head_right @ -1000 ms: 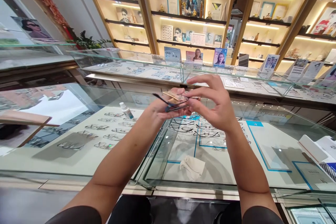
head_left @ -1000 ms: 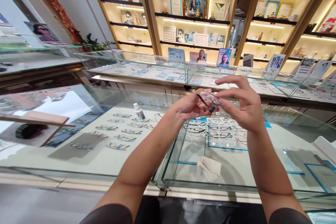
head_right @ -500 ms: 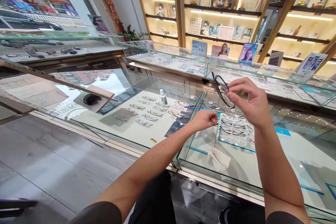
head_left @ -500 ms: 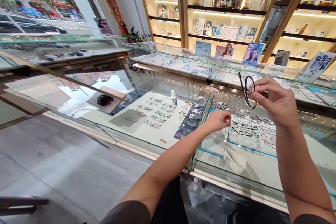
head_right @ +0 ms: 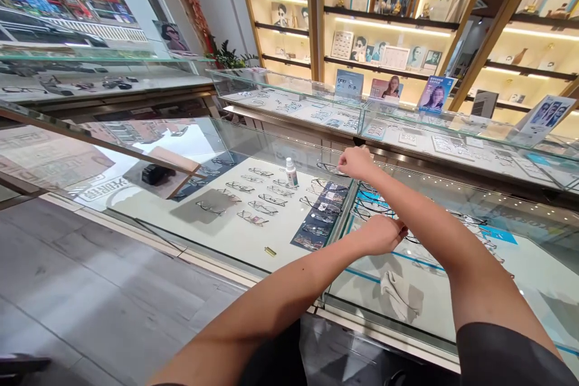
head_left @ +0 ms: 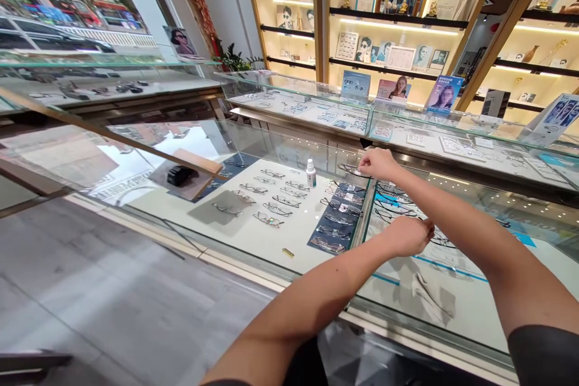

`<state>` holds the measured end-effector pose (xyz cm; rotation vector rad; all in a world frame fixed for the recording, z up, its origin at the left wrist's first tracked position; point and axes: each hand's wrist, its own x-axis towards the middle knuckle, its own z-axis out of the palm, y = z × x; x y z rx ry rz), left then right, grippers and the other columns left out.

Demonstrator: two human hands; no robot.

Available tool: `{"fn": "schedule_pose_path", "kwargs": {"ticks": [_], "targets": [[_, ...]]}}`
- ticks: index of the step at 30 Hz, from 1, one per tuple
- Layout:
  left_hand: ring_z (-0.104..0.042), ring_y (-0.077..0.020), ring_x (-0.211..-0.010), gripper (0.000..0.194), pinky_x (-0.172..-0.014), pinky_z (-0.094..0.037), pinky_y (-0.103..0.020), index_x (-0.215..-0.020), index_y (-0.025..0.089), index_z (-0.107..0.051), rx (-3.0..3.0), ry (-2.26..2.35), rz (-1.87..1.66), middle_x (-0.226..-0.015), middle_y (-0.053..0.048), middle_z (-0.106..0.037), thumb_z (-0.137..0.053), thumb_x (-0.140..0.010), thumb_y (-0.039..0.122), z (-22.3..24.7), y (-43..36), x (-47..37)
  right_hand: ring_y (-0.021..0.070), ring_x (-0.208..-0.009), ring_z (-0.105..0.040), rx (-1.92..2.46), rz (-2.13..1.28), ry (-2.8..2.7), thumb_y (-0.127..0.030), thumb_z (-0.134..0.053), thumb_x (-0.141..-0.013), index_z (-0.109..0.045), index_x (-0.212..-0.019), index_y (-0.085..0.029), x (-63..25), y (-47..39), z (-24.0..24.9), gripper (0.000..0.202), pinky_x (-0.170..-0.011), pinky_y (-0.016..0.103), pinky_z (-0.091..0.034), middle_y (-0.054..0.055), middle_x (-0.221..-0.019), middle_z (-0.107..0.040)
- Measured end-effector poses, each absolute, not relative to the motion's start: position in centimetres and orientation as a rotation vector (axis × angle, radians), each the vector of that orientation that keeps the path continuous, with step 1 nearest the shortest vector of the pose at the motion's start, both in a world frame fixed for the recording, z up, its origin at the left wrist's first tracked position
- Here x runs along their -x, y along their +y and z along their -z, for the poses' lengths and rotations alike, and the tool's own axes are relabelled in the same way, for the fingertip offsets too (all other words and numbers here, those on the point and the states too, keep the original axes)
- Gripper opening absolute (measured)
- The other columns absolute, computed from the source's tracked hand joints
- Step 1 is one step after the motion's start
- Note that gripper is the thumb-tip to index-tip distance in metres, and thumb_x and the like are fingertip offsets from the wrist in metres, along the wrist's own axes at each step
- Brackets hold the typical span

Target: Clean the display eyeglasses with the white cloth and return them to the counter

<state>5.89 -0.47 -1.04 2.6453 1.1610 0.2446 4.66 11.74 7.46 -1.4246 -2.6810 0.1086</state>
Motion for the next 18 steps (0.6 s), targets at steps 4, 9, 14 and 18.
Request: {"fn": "schedule_pose_path", "kwargs": {"ticks": [4,9,14,18], "targets": [[-0.076,-0.0279,-0.100,0.032,-0.065,-0.045,-0.033,-0.114,0.015,-0.068,-2.704,1.052,-0.152,-0.107,-0.012,-0.080,-0.038,-0.108,0.023,1.0,-1.0,-6.3,0.0269,-0.113,-0.068,1.521,-0.124,-2.762,-0.024,-0.070,-0.094,-0.083,-0.093,-0.020,-2.1,13.6,-5.5,0.014,-0.109,0.042,-0.037,0.008,-0.103,-0.082],[-0.076,-0.0245,-0.092,0.018,-0.055,-0.037,-0.031,-0.099,0.017,-0.069,-2.738,0.929,-0.133,-0.101,-0.010,-0.080,-0.052,-0.095,0.011,1.4,-1.5,-6.6,0.0274,-0.116,-0.068,1.569,-0.118,-2.780,-0.024,-0.069,-0.094,-0.083,-0.094,-0.021,-1.1,15.1,-3.8,0.014,-0.114,0.044,-0.036,0.010,-0.108,-0.083],[-0.073,-0.0239,-0.080,0.018,-0.052,-0.037,-0.031,-0.096,0.018,-0.071,-2.747,0.901,-0.221,-0.088,-0.010,-0.078,-0.054,-0.096,0.014,2.5,-1.3,-7.2,0.0290,-0.118,-0.068,1.597,-0.114,-2.784,-0.027,-0.069,-0.094,-0.083,-0.093,-0.022,-0.6,16.3,-2.5,0.015,-0.118,0.048,-0.034,0.011,-0.107,-0.082],[-0.073,-0.0234,-0.080,0.028,-0.053,-0.039,-0.031,-0.088,0.017,-0.074,-2.763,0.919,-0.296,-0.089,-0.010,-0.079,-0.050,-0.103,0.020,3.2,-1.0,-7.6,0.0285,-0.116,-0.069,1.597,-0.119,-2.798,-0.026,-0.068,-0.093,-0.083,-0.091,-0.022,-0.2,16.8,-1.7,0.015,-0.120,0.049,-0.032,0.009,-0.101,-0.082]]}}
